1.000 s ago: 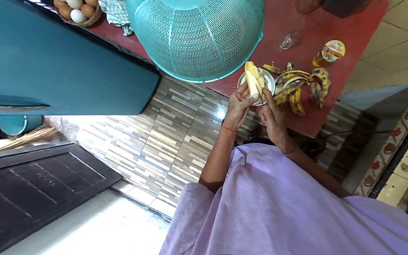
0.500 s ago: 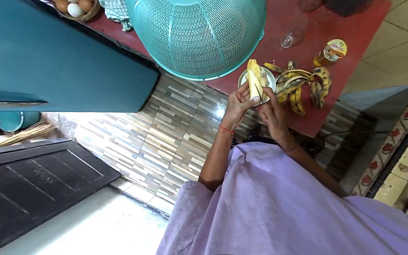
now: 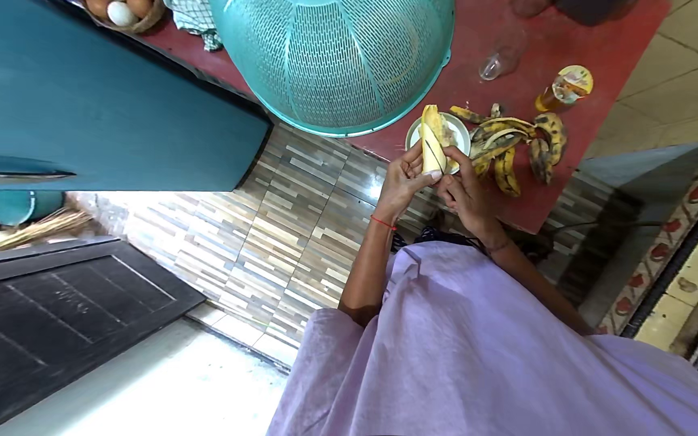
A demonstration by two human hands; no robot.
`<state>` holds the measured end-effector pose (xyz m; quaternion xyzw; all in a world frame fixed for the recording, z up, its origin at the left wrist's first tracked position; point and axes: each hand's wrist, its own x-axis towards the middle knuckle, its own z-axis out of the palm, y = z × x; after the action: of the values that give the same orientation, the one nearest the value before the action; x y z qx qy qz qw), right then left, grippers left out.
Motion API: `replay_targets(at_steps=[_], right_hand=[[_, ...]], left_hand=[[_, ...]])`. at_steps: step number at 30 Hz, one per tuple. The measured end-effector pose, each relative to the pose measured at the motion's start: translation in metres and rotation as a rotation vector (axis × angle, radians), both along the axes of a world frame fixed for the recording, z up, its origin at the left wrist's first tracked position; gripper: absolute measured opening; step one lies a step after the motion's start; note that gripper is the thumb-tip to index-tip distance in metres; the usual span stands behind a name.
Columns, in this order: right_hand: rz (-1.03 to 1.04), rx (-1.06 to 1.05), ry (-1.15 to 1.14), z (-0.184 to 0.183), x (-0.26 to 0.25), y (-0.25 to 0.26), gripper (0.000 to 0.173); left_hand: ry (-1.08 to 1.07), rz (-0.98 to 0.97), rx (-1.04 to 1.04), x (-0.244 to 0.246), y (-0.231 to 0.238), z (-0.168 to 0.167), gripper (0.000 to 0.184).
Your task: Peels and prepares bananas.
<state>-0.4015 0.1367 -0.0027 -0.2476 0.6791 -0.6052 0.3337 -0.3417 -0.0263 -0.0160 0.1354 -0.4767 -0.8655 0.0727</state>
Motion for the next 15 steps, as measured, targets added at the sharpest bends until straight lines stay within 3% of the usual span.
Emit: replay_targets(at_steps=[8, 12, 15], right_hand=[[0.049, 0.041, -0.169, -0.007, -0.002, 0.013, 0.050], [0.013, -0.076, -0.658, -0.008, -0.014, 0.004, 0.049], [-0.005, -0.311, -0.994, -0.023, -0.023, 0.013, 0.035]], left_hand=[[-0.047, 0.008, -0.042, 0.000, 0.003, -0.008, 0.073], [-0.165, -0.004, -0.139, -0.005, -0.002, -0.014, 0.075], [-0.214, -0.011, -0.140, -0.004, -0.002, -0.023, 0.071]])
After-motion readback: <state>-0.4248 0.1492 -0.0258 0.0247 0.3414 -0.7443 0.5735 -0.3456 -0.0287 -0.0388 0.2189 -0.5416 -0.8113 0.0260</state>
